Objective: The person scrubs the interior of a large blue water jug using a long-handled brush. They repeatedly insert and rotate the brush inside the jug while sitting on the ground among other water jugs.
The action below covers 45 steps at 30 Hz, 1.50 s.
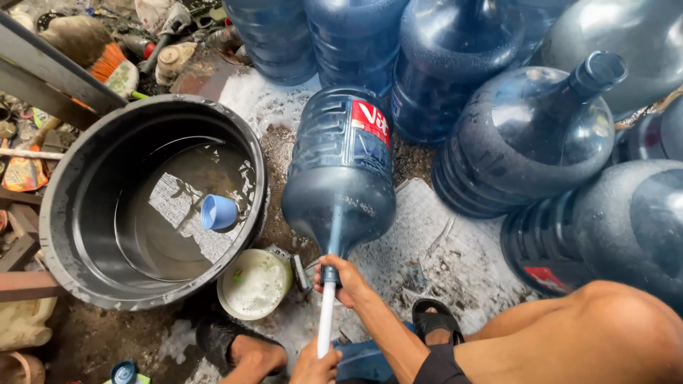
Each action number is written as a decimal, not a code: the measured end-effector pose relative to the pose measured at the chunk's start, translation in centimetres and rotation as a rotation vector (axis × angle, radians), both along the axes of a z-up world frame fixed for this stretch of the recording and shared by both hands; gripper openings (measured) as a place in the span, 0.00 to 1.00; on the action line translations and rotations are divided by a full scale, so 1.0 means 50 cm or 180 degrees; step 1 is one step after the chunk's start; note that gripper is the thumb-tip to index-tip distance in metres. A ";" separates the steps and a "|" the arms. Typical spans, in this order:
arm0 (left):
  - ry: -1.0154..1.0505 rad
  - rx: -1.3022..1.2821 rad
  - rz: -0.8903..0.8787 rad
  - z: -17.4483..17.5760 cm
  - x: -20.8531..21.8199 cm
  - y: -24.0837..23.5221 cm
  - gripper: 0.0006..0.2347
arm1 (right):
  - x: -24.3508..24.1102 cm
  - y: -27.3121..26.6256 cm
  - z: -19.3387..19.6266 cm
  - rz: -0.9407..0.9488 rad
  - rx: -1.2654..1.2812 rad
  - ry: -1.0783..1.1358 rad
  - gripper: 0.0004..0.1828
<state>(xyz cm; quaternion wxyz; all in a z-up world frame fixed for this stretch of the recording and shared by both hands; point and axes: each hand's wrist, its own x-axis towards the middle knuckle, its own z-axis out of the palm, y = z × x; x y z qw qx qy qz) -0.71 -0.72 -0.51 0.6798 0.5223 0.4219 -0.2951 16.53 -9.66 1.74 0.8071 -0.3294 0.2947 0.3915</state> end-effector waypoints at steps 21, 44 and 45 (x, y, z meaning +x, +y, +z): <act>-0.0560 -0.0396 -0.0138 -0.077 -0.082 0.076 0.10 | 0.016 0.015 0.086 0.0013 -0.0764 -0.0442 0.08; 0.0445 0.2913 -0.2210 0.046 -0.023 -0.026 0.13 | 0.021 0.022 0.094 0.0347 -0.1491 0.0077 0.31; 0.0507 0.3218 -0.2446 0.067 -0.006 -0.034 0.12 | 0.018 0.025 0.073 -0.0189 -0.0804 0.0257 0.29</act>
